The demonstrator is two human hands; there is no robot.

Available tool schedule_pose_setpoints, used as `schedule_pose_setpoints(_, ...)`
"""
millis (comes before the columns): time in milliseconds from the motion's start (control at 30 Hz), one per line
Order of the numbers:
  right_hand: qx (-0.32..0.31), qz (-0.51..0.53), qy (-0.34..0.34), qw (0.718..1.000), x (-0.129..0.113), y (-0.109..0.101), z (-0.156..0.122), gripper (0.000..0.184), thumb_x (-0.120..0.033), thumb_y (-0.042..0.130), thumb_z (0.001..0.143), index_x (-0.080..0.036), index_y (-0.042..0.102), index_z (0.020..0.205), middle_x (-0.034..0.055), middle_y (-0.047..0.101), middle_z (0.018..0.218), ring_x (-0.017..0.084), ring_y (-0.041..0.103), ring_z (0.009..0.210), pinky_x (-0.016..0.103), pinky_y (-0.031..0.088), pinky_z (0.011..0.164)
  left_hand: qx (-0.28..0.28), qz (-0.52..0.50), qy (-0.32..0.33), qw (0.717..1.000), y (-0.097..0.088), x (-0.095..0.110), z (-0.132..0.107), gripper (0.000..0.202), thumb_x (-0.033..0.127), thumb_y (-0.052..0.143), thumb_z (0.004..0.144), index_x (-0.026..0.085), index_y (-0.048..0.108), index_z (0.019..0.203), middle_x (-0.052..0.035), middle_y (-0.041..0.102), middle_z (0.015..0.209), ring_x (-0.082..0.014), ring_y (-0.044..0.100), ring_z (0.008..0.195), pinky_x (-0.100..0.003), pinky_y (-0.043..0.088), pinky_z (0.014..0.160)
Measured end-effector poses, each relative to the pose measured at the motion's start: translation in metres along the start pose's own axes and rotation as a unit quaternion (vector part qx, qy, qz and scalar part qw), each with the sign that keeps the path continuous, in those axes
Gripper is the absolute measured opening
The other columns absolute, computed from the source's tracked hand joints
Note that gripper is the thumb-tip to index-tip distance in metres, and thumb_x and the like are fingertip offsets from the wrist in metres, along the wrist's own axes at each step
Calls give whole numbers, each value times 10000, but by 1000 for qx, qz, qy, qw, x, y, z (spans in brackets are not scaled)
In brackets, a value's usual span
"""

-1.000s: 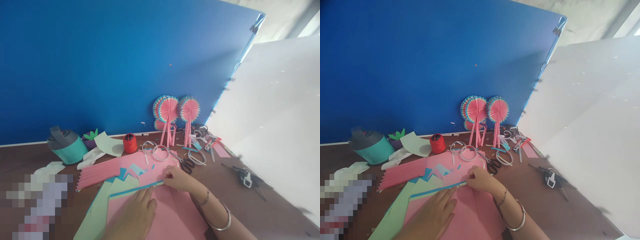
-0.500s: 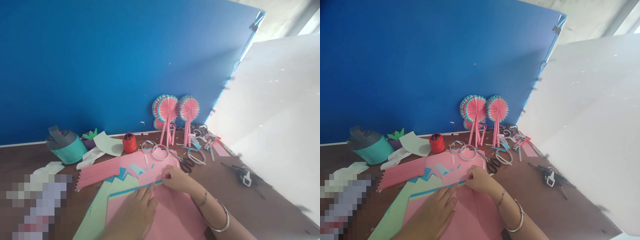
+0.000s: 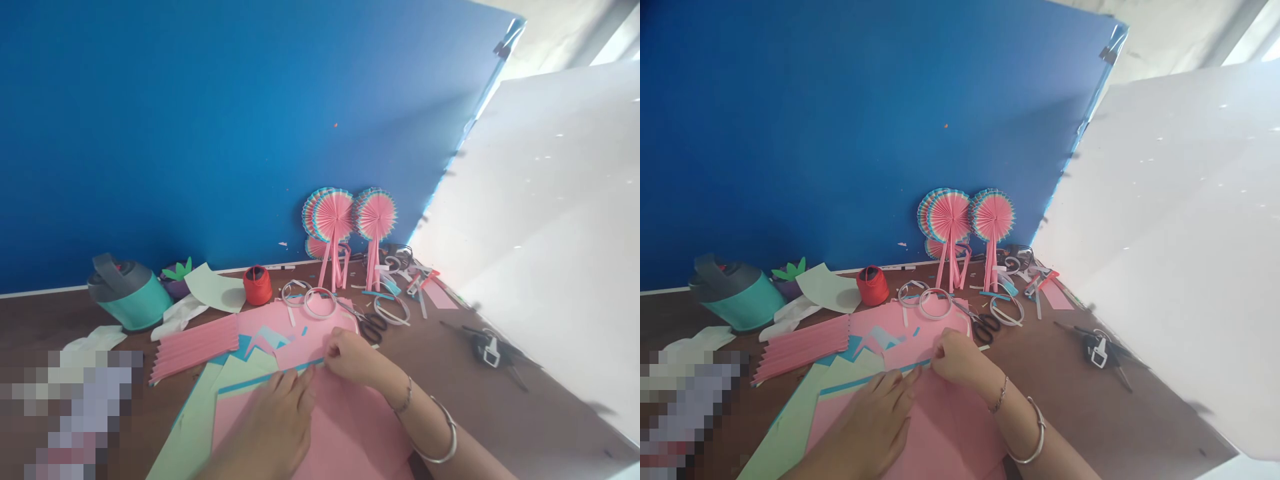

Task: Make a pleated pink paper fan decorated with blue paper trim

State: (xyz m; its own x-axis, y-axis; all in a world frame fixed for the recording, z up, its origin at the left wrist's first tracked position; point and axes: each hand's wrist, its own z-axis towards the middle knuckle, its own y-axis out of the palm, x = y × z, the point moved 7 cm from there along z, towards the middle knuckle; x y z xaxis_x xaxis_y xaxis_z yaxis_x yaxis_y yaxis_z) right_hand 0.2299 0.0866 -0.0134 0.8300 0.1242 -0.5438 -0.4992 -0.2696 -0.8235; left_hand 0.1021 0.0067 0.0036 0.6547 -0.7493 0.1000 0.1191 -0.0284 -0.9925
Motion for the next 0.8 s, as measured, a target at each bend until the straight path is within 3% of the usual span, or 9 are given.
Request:
schedule_pose_setpoints(233, -2, -39, -2, 999, 13, -6, -2, 117, -90, 524, 617, -152, 504, 521, 20, 520, 702, 116, 462, 640, 216, 295, 560, -2, -5, -9, 1000, 0, 1, 1, 336, 192, 421, 864, 152, 581, 1156, -109, 523, 1343, -252, 540, 1000, -411, 402, 848)
schedule_pose_setpoints(600, 16, -90, 38, 995, 10, -9, -3, 109, -82, 545, 619, -155, 568, 541, 46, 578, 723, 124, 473, 638, 227, 251, 531, 8, -16, -8, 1000, -1, 0, 0, 364, 198, 428, 856, 147, 563, 1190, -112, 542, 1322, -251, 540, 1002, -417, 417, 874)
schedule_pose_setpoints(700, 10, -71, 46, 996, 11, -11, -4, 102, -88, 546, 609, -154, 564, 533, 42, 581, 733, 119, 467, 628, 226, 264, 533, -5, -31, -16, 999, -3, -1, -1, 350, 203, 429, 861, 153, 554, 1184, -107, 535, 1330, -260, 534, 1015, -428, 432, 878)
schedule_pose_setpoints(800, -9, -27, 36, 999, 16, -9, -2, 102, -113, 556, 607, -153, 541, 515, 20, 562, 698, 103, 438, 586, 219, 284, 526, 10, -55, -22, 998, -7, -3, -2, 243, 179, 416, 862, 179, 595, 1028, -103, 496, 1363, -250, 535, 1011, -434, 453, 861)
